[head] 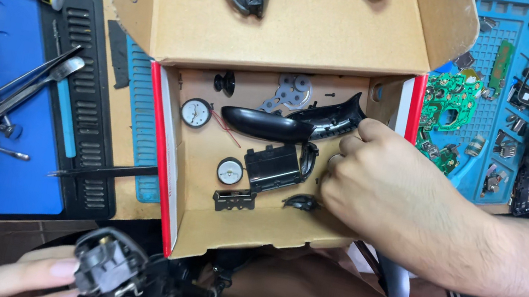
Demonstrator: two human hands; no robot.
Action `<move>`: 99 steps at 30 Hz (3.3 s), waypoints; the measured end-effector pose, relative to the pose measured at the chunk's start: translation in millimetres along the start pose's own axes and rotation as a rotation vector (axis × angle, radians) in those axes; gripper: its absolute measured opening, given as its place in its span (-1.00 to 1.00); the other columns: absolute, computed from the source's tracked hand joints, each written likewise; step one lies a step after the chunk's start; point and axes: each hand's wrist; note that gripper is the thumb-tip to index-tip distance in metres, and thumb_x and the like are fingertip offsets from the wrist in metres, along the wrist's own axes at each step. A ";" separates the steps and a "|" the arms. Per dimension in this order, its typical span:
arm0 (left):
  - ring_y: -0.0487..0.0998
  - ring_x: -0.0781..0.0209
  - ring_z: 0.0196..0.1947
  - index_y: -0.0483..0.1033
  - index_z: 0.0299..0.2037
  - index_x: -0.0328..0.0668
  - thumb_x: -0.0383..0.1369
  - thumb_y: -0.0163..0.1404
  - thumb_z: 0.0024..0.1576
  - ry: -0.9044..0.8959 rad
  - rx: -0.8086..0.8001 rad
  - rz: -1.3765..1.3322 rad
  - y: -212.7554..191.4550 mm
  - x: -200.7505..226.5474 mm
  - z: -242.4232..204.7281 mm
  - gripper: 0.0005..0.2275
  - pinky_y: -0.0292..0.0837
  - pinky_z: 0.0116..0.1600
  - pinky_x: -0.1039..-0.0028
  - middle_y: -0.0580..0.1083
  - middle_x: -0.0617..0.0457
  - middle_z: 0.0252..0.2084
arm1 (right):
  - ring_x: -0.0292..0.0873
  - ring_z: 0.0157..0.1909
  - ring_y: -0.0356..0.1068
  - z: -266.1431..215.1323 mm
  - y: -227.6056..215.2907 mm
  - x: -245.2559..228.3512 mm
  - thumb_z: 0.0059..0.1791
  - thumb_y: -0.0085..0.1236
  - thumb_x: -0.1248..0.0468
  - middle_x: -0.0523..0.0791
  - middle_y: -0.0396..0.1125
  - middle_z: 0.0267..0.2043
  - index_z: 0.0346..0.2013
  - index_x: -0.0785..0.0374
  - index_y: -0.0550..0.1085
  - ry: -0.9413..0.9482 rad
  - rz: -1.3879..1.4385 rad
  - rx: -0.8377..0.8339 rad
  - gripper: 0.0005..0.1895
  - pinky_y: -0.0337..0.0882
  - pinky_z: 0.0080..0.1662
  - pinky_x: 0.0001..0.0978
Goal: The person handles various disassembled electronic components, including a black plastic housing, a green circuit board, and small screws. They pick up and examine these parts, moving them between a red box and the workbench, and attempt to fit pieces together.
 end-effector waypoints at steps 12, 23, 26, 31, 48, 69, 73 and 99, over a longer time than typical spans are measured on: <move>0.66 -0.29 0.25 0.11 0.48 -0.16 -0.38 0.44 -0.50 0.939 0.081 -0.186 137.2 44.7 -53.6 0.16 0.69 0.49 -0.15 0.47 -0.75 0.28 | 0.01 -0.36 0.53 16.1 27.4 5.9 -0.12 0.20 0.07 -0.21 0.53 -0.52 -0.69 -0.17 0.57 0.139 -0.131 0.253 -0.77 0.38 -0.12 -0.05; 0.54 -0.04 0.51 -0.05 0.58 -0.30 -0.33 0.47 -0.03 1.328 -0.372 0.135 156.7 21.9 -95.3 0.04 0.33 0.69 0.27 0.49 -0.35 0.45 | -0.05 -0.23 0.52 -111.9 -26.1 -38.9 -0.10 0.27 0.01 -0.25 0.50 -0.36 -0.34 -0.03 0.57 0.446 0.038 0.698 -0.83 0.47 -0.10 -0.11; 0.56 0.04 0.50 0.03 0.59 -0.31 -0.32 0.53 -0.05 1.346 -0.330 0.208 171.3 4.0 -102.1 0.05 0.45 0.62 0.35 0.29 -0.11 0.56 | -0.21 -0.21 0.50 -158.0 1.8 -78.7 -0.02 0.46 0.34 -0.14 0.54 -0.27 -0.23 0.23 0.64 0.294 0.246 1.125 -0.88 0.45 -0.10 -0.31; 0.59 0.09 0.48 0.05 0.60 -0.24 -0.34 0.51 0.01 1.420 -0.387 0.233 198.4 -31.5 -114.0 0.00 0.41 0.64 0.36 0.40 -0.07 0.51 | -0.11 -0.26 0.47 -172.0 59.4 -151.1 0.04 0.35 0.48 0.03 0.45 -0.30 -0.24 0.45 0.52 0.008 0.493 1.570 -0.88 0.41 -0.14 -0.37; 0.69 0.13 0.28 0.06 0.56 -0.12 -0.21 0.50 -0.06 1.225 -0.414 0.459 234.8 -76.1 -111.1 0.01 0.52 0.42 0.41 0.62 -0.05 0.28 | -0.18 -0.20 0.65 -129.6 80.6 -246.9 0.01 0.40 0.57 -0.06 0.63 -0.19 -0.19 0.31 0.64 0.061 0.800 1.647 -0.83 0.60 -0.02 -0.43; 0.74 0.25 0.12 0.08 0.55 -0.07 -0.23 0.50 -0.09 1.119 -0.383 0.362 231.0 -76.8 -120.7 0.01 0.53 0.34 0.49 0.69 0.03 0.12 | -0.06 -0.12 0.72 -114.6 94.9 -230.0 -0.08 0.46 0.51 0.13 0.65 -0.14 -0.15 0.42 0.63 -0.083 1.287 1.462 -0.77 0.74 -0.02 -0.42; 0.74 0.20 0.18 0.07 0.55 -0.07 -0.23 0.50 -0.09 1.129 -0.389 0.362 231.2 -77.1 -121.8 0.01 0.52 0.40 0.46 0.69 0.00 0.19 | -0.07 -0.18 0.71 -115.3 107.6 -225.6 -0.08 0.44 0.52 0.12 0.63 -0.17 -0.14 0.45 0.62 -0.077 1.366 1.469 -0.77 0.76 -0.07 -0.43; 0.65 0.20 0.38 0.10 0.55 -0.09 -0.35 0.55 -0.20 0.992 -0.351 0.328 223.8 -76.1 -113.0 0.08 0.46 0.47 0.44 0.64 -0.12 0.33 | -0.29 -0.30 0.51 -59.2 162.0 -38.3 -0.07 0.50 0.16 -0.25 0.60 -0.30 -0.28 -0.06 0.76 0.690 0.766 1.219 -0.92 0.41 -0.11 -0.29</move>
Point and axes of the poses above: each hand's wrist, its own z-axis towards the middle knuckle, its own y-axis out of the palm, x = y × z
